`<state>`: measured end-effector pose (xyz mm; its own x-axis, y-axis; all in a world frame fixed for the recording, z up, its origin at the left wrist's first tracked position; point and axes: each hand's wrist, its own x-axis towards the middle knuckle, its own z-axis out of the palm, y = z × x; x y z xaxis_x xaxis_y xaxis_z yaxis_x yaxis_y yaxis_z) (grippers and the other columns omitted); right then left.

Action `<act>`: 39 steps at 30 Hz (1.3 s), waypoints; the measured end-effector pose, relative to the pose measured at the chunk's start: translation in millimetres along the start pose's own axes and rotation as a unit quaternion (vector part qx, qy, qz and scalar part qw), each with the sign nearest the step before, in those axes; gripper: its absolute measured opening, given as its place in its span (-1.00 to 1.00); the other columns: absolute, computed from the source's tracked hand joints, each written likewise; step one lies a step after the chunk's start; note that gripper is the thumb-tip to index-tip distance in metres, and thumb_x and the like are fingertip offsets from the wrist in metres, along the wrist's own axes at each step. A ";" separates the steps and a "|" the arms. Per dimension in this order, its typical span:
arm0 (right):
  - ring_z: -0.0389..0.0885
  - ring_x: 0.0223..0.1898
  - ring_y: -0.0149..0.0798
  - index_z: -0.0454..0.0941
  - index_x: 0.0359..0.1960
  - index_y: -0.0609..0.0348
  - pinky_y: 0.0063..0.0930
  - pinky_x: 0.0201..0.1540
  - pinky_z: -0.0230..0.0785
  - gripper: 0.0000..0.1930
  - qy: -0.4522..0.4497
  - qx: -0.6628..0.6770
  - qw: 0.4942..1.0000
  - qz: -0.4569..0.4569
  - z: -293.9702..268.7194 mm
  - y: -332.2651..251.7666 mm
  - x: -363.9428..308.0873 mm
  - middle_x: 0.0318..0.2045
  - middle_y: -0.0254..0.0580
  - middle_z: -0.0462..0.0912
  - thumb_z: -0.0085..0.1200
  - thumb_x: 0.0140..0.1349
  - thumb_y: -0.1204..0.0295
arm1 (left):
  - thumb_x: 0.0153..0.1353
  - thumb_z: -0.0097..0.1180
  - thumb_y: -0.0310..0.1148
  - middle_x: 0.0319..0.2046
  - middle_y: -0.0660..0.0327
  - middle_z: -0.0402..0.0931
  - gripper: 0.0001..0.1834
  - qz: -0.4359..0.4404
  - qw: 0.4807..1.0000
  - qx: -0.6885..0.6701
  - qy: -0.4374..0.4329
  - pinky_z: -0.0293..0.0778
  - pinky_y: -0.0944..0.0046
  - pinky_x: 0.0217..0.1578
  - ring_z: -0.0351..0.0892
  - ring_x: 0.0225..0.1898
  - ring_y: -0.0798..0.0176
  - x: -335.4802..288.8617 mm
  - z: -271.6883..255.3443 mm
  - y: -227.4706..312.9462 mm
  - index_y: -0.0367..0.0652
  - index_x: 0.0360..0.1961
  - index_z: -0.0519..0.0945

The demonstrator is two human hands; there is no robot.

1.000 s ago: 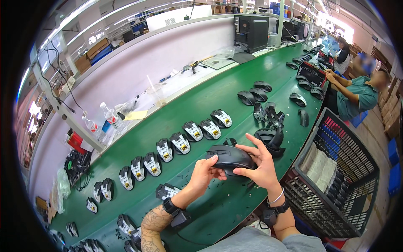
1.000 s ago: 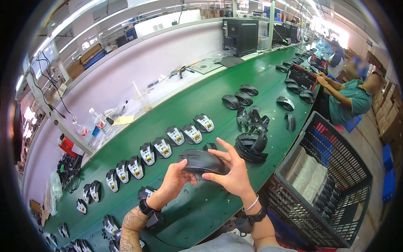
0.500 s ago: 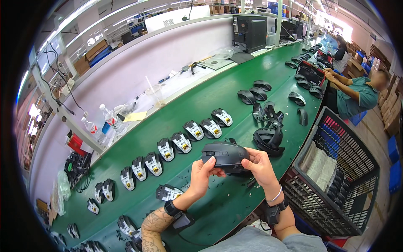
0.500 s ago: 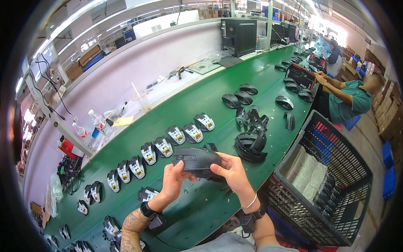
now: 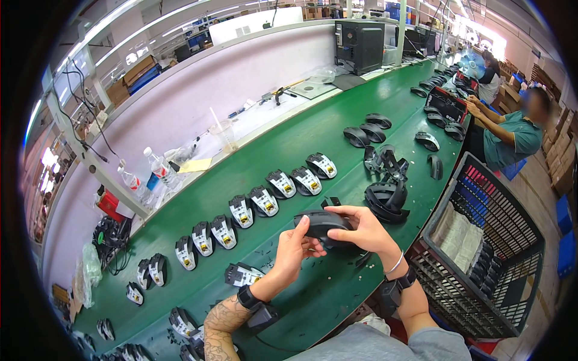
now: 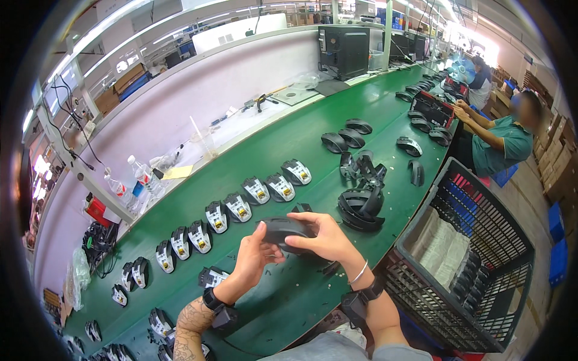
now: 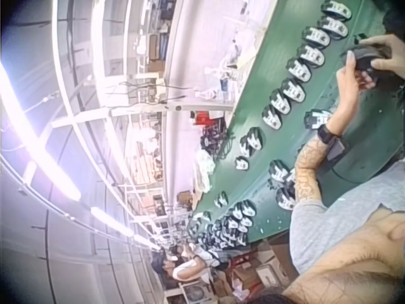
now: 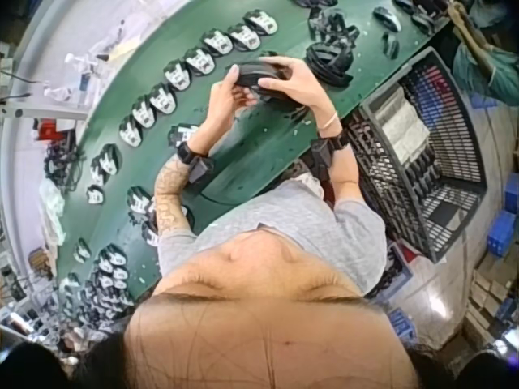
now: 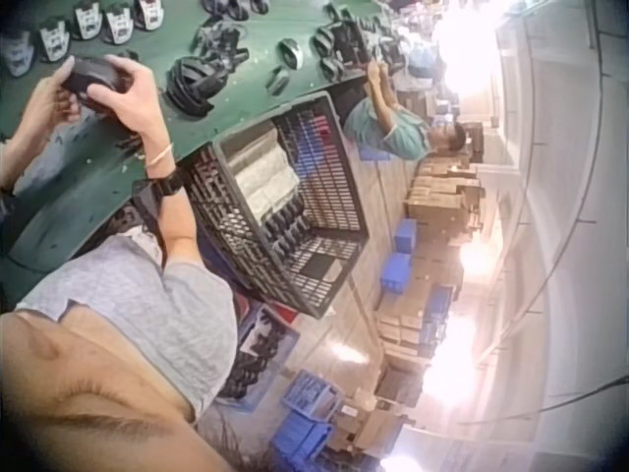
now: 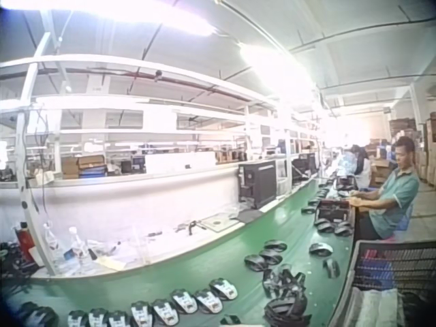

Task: The person assembles computer mice by hand on a green factory workbench. They pick up a mouse chassis and a matching shell, snap the two halves together, and place the finished unit into a black plastic crate. The process is repeated for multiple units throughout the clip.

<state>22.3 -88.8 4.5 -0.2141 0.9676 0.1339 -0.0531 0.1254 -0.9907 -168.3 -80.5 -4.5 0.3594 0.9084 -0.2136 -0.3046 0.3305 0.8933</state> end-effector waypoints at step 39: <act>0.09 0.29 0.22 0.34 0.22 -0.33 0.12 0.35 -0.31 -0.06 -0.185 -0.607 0.765 -0.113 -84.9 112.4 215.5 0.25 0.18 0.20 0.31 -0.35 -0.23 | 0.05 0.12 0.15 0.27 0.16 0.18 -0.27 0.313 0.595 0.740 0.001 0.13 -0.10 0.19 0.20 0.24 -0.01 163.8 -137.4 -1.4 0.13 0.24 0.32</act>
<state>53.0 152.5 -80.1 -0.6073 0.7903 0.0806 0.7660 0.6095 -0.2044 -230.2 103.0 -95.1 0.5825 0.7356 0.3458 0.7330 -0.6593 0.1677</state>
